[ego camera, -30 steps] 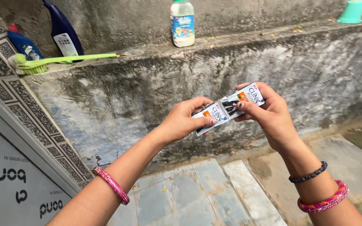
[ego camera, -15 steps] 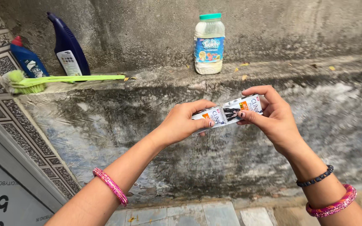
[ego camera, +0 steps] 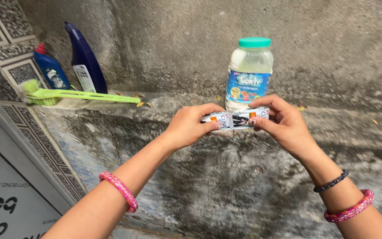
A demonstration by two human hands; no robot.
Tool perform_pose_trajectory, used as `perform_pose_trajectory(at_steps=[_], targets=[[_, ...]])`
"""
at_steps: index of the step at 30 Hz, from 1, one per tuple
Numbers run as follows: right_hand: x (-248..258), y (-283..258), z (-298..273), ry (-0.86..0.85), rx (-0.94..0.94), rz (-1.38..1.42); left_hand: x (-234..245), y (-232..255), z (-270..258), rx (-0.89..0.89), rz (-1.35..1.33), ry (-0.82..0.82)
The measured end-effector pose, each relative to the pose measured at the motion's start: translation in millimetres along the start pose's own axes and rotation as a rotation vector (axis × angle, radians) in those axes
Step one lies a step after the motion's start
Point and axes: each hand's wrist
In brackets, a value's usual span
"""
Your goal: The person moves various bathroom items from a wall shelf to a concrete ledge. They handle a large jar of powder, a tube of toothpaste, a metal cup, a small bottle of liquid, and a hairbrush, placing each one on the ledge in sequence.
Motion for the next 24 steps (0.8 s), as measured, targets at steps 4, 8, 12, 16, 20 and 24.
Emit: perform_pose_trajectory(at_steps=[4,8,12,16,20,24], targets=[[10,23,33,0.006,0.040,0.003,-2,-15,33,0.051,0.052,0.050],[18,53,60,0.077,0.069,-0.088,-14,-32,63,0.032,0.082,0.140],[18,77,74,0.174,0.051,-0.303,-39,-58,80,0.022,0.109,0.207],[1,94,79,0.217,-0.013,-0.410,-63,-92,84,0.067,0.042,0.243],[-28,109,92,0.213,0.001,-0.555,-74,-116,85,0.102,0.250,0.381],[-51,131,110,0.174,0.083,-0.826,-78,-139,84,0.139,0.548,0.437]])
Point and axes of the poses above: each hand's wrist, its own z-axis towards the middle knuckle, its own x-axis out of the back of the hand, y = z × x, and after that the axes turned 1 degree about y, right-handed
